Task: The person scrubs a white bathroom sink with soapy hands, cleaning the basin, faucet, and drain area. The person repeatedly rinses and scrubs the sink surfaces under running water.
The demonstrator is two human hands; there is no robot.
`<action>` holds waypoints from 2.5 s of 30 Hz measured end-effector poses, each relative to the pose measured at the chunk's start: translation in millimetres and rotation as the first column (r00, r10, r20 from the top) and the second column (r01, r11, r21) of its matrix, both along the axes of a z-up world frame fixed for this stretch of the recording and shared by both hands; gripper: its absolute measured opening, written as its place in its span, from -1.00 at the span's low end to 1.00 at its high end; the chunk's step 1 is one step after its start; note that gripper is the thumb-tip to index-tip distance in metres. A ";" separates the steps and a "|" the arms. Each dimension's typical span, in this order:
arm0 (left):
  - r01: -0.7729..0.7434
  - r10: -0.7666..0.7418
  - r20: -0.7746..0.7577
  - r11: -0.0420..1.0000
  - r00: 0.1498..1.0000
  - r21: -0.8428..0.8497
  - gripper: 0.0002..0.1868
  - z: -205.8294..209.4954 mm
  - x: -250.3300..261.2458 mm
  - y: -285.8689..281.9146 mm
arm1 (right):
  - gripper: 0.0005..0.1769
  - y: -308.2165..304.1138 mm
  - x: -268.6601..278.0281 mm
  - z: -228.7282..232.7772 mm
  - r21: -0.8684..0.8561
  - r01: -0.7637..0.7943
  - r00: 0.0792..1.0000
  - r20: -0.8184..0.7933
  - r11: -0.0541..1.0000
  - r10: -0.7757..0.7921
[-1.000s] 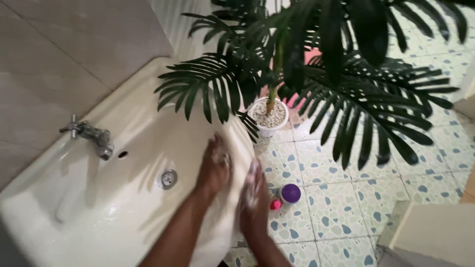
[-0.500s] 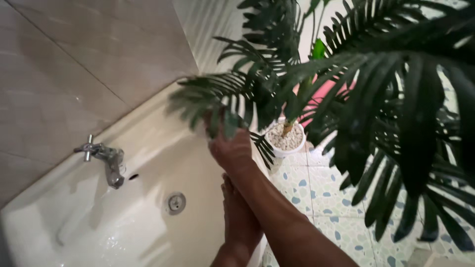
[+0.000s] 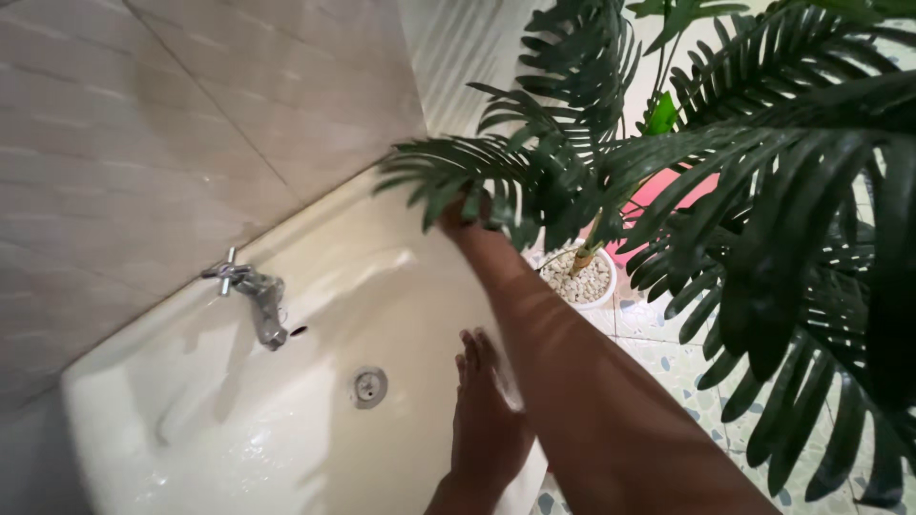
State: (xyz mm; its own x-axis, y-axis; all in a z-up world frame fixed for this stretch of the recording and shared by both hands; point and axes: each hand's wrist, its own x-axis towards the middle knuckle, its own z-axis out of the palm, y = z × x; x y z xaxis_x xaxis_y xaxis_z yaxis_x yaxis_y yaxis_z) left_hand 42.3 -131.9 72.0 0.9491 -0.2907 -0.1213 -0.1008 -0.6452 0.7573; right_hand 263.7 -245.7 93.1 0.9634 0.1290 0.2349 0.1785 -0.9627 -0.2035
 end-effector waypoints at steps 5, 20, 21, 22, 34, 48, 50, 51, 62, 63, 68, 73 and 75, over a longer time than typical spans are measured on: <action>0.106 -0.089 -0.165 0.989 0.982 0.103 -0.10 -21.5 -5.8 30.2 | -0.51 -18.2 -92.6 -20.4 -0.174 0.001 0.987 0.160 0.985 0.027; 0.241 -0.130 -0.466 0.952 0.875 0.187 -0.35 -27.7 -35.3 214.4 | -0.70 224.0 -386.4 -89.2 0.117 -0.070 0.879 0.477 0.991 0.006; 0.258 -0.098 -0.475 0.924 0.874 0.283 -0.35 -15.3 -36.4 221.4 | -0.66 224.8 -386.6 -85.9 0.166 -0.150 0.928 0.365 0.975 0.080; 0.267 -0.098 -0.438 0.900 0.894 0.344 -0.34 -2.4 -41.2 231.0 | -0.68 220.9 -386.8 -79.7 0.283 -0.182 0.979 0.136 0.942 0.149; 0.239 -0.274 0.000 0.838 0.962 0.490 -0.39 74.3 -81.3 308.3 | -0.79 70.1 -290.9 -6.2 0.209 -0.052 0.902 0.429 0.976 -0.044; 0.252 -0.348 0.139 0.853 0.927 0.457 -0.67 68.1 -61.0 355.2 | -0.55 272.8 -341.1 -18.4 0.342 0.080 0.762 -0.627 0.936 0.164; 0.220 -0.320 0.174 0.875 0.931 0.431 -0.71 70.3 -61.1 356.2 | -0.39 214.5 -317.4 -18.1 -0.132 -0.058 0.776 -0.629 0.990 -0.038; 0.205 -0.306 0.190 0.885 0.933 0.418 -0.72 71.5 -61.7 356.4 | -0.38 183.2 -302.0 -18.6 -0.287 -0.042 0.853 -0.509 0.957 -0.115; -0.056 -0.143 0.460 0.918 0.876 0.392 -0.71 74.5 -55.7 363.4 | -0.39 318.9 -281.6 -95.9 0.390 -0.284 0.905 -0.193 0.876 0.379; -0.128 -0.109 0.540 0.916 0.834 0.381 -0.66 72.8 -52.8 364.4 | -0.47 335.6 -282.3 -92.1 0.493 -0.351 0.856 -0.176 0.796 0.486; -0.271 0.020 0.591 0.901 0.807 0.340 -0.57 65.6 -41.5 370.4 | -0.40 268.9 -305.4 -68.3 0.581 -0.366 0.723 -0.315 0.727 0.615; -0.231 -0.010 0.456 0.851 0.890 0.471 -0.59 80.3 -24.7 368.3 | -0.81 128.4 -263.2 -50.6 -0.114 0.173 0.893 -0.401 0.978 -0.205; -0.231 0.004 0.454 0.865 0.891 0.445 -0.61 82.6 -25.3 368.2 | -0.73 110.0 -229.3 -35.9 -0.160 0.026 0.981 -0.184 0.987 -0.056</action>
